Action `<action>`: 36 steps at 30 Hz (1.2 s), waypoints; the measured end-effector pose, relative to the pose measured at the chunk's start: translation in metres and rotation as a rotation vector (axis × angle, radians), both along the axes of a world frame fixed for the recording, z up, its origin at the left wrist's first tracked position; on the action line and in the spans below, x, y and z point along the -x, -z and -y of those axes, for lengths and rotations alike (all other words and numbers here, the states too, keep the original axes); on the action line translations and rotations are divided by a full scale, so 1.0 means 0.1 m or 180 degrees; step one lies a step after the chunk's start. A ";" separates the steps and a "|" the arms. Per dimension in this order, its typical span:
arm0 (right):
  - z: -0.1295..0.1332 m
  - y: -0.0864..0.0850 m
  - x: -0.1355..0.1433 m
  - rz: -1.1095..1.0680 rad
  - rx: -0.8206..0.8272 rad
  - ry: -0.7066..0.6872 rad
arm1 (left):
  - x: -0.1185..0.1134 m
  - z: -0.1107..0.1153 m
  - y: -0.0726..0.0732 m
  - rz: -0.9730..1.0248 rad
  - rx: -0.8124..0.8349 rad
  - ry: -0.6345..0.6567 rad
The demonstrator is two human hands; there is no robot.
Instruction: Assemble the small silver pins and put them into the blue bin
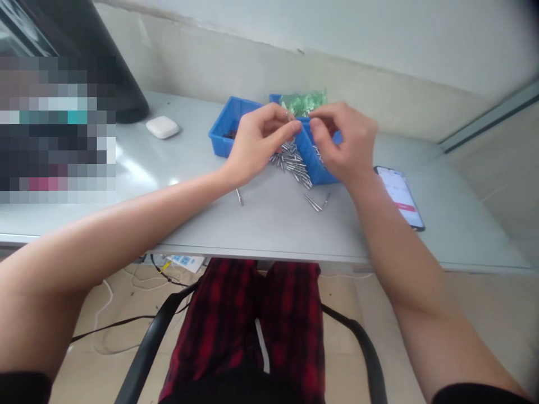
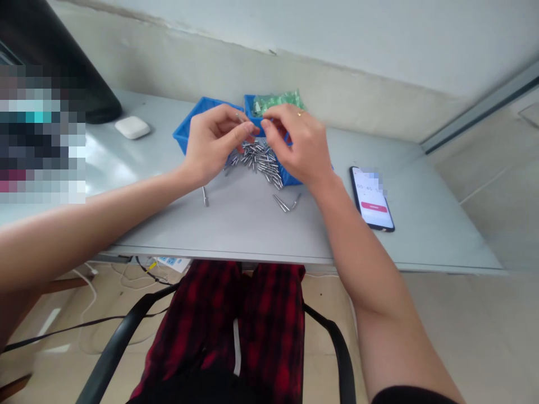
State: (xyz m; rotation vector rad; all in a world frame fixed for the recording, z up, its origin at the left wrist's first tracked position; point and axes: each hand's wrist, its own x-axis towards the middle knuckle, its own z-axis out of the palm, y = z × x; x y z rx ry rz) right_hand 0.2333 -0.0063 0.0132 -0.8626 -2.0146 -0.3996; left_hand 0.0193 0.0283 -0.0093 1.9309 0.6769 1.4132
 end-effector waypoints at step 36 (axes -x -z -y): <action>-0.47 0.15 -0.57 -0.0040 0.0784 0.1494 | 0.16 0.14 0.10 -0.3448 -0.1857 0.0034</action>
